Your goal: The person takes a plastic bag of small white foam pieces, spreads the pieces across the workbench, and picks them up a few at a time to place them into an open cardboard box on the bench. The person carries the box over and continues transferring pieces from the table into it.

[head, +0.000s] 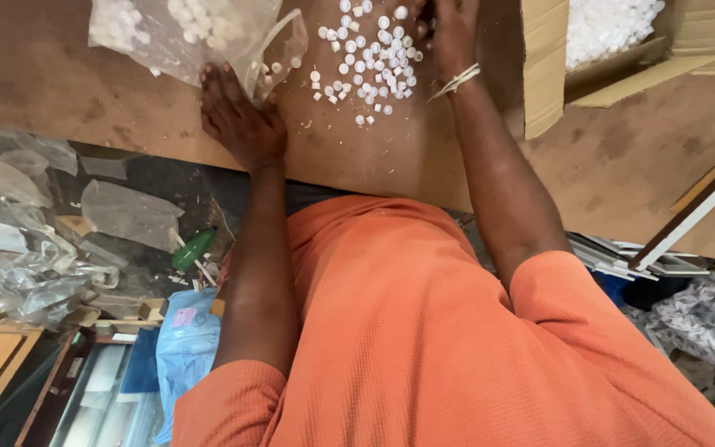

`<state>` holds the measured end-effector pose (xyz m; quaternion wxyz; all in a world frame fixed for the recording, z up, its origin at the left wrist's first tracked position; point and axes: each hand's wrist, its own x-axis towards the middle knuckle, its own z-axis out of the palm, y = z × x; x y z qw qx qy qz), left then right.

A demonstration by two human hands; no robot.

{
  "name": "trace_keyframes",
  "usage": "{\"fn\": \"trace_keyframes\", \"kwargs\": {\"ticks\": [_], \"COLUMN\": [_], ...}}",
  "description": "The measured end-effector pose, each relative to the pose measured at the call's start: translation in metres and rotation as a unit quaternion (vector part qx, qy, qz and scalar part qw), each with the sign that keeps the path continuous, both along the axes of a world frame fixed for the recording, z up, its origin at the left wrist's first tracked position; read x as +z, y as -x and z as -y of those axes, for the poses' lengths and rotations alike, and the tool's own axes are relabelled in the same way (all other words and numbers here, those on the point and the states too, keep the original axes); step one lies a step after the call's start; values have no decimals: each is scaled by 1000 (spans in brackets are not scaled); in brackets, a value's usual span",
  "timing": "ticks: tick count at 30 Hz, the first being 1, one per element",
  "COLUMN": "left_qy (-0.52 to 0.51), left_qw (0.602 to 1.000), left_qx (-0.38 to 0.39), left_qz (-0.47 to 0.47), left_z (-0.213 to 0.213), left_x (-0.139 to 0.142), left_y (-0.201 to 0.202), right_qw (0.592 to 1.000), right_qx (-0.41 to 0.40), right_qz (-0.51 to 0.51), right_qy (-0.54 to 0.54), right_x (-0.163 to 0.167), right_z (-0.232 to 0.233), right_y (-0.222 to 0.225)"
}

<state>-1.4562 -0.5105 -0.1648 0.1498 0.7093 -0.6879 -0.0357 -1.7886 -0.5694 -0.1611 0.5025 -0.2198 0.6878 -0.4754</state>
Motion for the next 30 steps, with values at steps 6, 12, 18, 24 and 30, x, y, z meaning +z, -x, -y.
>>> {"fn": "trace_keyframes", "kwargs": {"ticks": [6,12,18,24,30], "left_qy": [4,-2,-4,2,12], "left_qw": [1000,1000,1000,1000,1000], "left_qx": [0,-2,0,6,-4], "left_qz": [-3,-9,-2,-2,-2], "left_z": [1,0,1,0,1], "left_x": [1,-1,-1,-1,0], "left_y": [0,-1,-1,1,-2], "right_qw": [891,856,894,989,894], "right_qx": [174,243,214,59,228], "right_qz": [-411,-448,-357,-103,-335], "right_qy": [82,88,163,84,190], "right_x": [5,22,-9,-12,6], "right_z": [18,12,-4,-7,8], "right_y": [-16,-33,-2,14,-33]}}
